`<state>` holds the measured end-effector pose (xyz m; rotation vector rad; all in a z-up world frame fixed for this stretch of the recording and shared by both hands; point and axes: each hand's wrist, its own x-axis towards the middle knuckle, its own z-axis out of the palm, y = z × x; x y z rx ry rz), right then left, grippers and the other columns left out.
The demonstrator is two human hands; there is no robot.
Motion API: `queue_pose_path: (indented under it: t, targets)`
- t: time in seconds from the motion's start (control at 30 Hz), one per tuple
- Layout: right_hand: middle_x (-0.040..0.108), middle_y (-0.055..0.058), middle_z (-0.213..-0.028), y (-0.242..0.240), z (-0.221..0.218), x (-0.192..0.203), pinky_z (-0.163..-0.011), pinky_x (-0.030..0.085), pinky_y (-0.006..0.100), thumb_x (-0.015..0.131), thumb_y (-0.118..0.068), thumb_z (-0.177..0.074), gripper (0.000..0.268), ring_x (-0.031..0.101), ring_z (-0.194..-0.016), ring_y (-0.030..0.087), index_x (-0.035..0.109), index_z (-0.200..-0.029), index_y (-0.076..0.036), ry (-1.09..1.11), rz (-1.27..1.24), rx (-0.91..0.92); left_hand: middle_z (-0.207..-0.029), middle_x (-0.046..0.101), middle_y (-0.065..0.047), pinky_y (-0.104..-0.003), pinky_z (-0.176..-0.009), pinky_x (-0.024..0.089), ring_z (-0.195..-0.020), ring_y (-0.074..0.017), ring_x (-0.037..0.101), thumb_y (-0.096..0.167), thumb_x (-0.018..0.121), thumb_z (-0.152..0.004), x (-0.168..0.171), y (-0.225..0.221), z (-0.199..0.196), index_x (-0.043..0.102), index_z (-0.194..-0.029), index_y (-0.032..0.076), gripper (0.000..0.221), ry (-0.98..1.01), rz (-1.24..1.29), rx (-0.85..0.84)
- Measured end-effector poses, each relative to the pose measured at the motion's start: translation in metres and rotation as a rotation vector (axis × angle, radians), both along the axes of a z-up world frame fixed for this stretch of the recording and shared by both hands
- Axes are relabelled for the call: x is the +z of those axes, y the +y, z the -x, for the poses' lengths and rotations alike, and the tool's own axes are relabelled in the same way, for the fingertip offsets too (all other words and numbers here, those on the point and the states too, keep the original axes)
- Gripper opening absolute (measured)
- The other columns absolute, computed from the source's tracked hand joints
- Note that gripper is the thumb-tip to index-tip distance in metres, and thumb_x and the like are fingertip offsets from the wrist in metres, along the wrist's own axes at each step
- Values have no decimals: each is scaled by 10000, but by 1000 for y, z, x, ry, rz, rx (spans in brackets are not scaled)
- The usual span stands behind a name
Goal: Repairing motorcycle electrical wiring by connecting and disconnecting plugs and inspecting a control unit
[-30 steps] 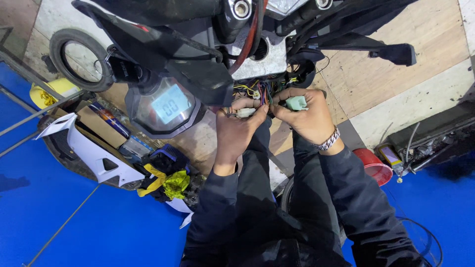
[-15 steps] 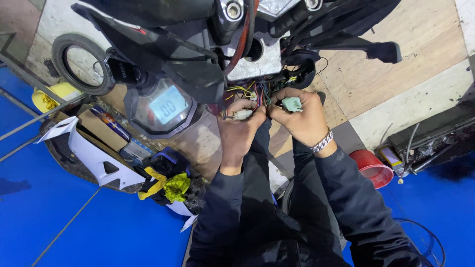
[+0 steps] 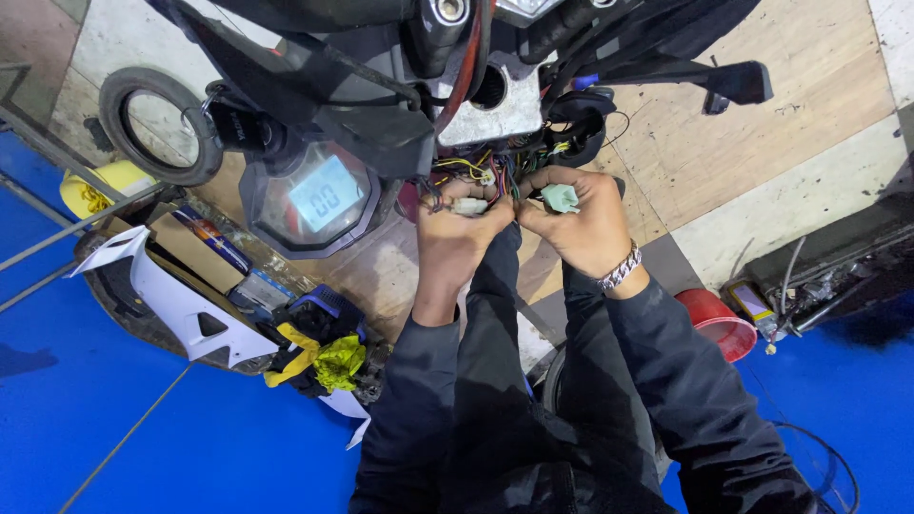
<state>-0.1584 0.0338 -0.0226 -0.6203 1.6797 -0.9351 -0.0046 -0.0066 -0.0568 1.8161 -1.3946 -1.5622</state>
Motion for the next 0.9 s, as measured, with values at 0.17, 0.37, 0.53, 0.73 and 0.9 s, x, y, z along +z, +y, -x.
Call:
queue_pose_path:
  t: [0.17,0.37,0.53,0.73,0.9]
  targets:
    - [710,52,-735,11,-7,-12,-684,513,228,817,-111,-789,161,609,-740,57,804,-944,-148,10,-44,-48,-594,695,-35,-297,-558,520,-610,-99,685,103,808,-593,17,-15,12,746,-681,144,115,-121,-177,98]
    - [763,115,-914,24,-1,0,-863,537,312,818,-118,-891,140,654,-941,127,801,-1029,-101,-24,23,-95,-908,764,-196,-335,-570,599,-769,-207,740,147,857,-752,17,19,-9,764,-979,33,271,77,-165,215]
    - [762,119,-1005,79,17,-25,-955,508,353,697,-188,-1012,153,688,-1021,203,771,-1116,-104,4,-30,-86,-893,762,-187,-245,-557,606,-738,-181,719,120,719,-964,27,62,-32,738,-1063,-56,203,281,-81,167]
    - [745,109,-998,178,42,-209,-961,488,451,726,-323,-949,200,680,-1069,355,728,-1060,-156,129,-242,115,-883,758,-199,-328,-526,641,-705,-255,756,126,744,-844,-233,186,-92,780,-982,46,164,-54,-431,8]
    - [706,218,-1069,229,62,-358,-971,486,567,708,-202,-934,222,639,-1099,489,698,-1154,-172,266,-221,290,-764,753,-115,-387,-727,624,-828,-295,752,321,714,-842,-426,234,-140,803,-894,156,195,-532,-126,-564]
